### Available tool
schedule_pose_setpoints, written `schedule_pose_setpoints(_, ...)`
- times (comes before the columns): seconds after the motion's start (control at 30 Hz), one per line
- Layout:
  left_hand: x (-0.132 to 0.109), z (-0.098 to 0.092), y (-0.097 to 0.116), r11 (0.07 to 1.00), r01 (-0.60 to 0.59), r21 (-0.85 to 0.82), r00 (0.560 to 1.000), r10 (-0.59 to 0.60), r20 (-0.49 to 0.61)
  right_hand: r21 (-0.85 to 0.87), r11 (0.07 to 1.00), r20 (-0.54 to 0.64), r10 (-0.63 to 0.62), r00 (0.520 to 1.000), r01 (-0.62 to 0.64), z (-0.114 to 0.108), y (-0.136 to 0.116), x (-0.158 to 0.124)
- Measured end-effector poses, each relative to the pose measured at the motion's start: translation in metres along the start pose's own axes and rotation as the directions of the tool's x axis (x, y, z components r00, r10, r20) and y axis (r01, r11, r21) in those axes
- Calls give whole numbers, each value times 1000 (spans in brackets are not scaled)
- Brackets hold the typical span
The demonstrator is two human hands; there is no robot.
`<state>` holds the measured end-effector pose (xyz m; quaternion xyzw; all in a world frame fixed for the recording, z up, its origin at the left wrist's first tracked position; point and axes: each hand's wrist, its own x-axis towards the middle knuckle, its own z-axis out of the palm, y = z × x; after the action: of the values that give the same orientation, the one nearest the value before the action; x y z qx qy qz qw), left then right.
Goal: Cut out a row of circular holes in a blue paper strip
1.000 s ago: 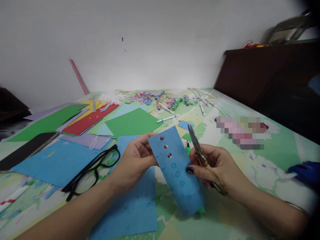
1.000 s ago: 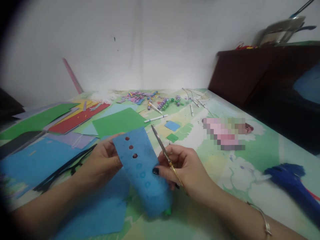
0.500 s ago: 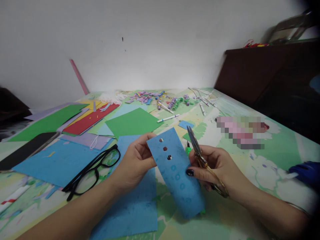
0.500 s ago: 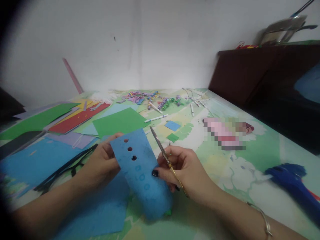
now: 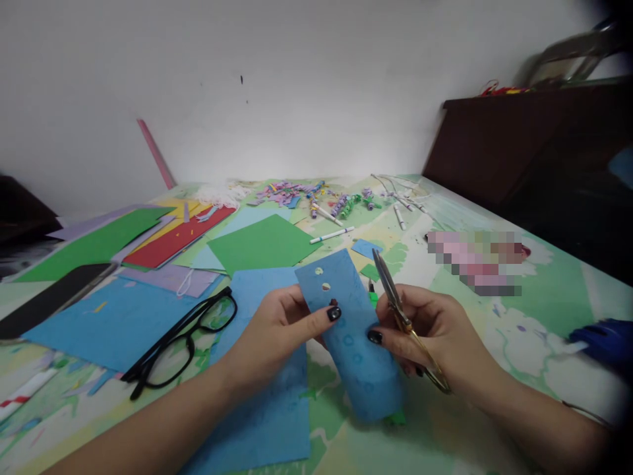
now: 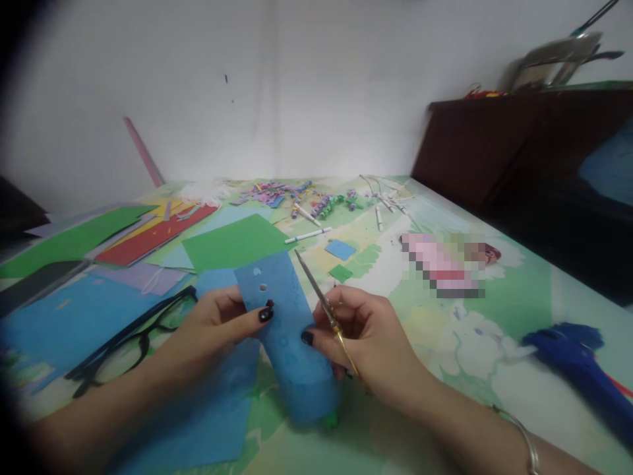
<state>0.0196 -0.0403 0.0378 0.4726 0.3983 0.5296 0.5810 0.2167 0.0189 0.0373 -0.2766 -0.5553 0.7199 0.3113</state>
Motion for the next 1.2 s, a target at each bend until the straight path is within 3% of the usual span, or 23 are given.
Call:
schedule_pose_setpoints(0.23, 2, -2, 1, 999, -34, 33, 999, 35, -42, -46, 999, 22, -5, 1000, 6, -1, 1, 1)
schedule_pose_setpoints(0.47, 2, -6, 0, 998, 14, 56, 994, -8, -112, -121, 993, 12, -6, 1000, 7, -2, 2, 0)
schedule_pose_setpoints(0.83, 4, -6, 2, 999, 6, 54, 990, 1, -144, -113, 994, 6, 1, 1000, -1, -4, 3, 2)
schedule_pose_setpoints(1.0, 8, -10, 4, 999, 42, 6, 977, -40, -211, -307, 952, -158, -44, 986, -7, -16, -1, 10)
schedule_pose_setpoints(1.07, 11, -15, 2, 998, 68, 13, 970, -64, -235, -465, 883, -284, -91, 955, -54, -29, -5, 18)
schedule_pose_setpoints(1.1, 12, -17, 0, 996, 89, 18, 966, -82, -247, -592, 800, -328, -134, 935, -93, -36, -7, 22)
schedule_pose_setpoints(1.13, 14, -20, -2, 994, 111, 24, 961, -101, -259, -732, 667, -358, -208, 910, -135, -44, -9, 26)
schedule_pose_setpoints(1.2, 16, -25, -8, 988, 152, 42, 950, -134, -281, -922, 282, -348, -305, 887, -265, -60, -13, 33)
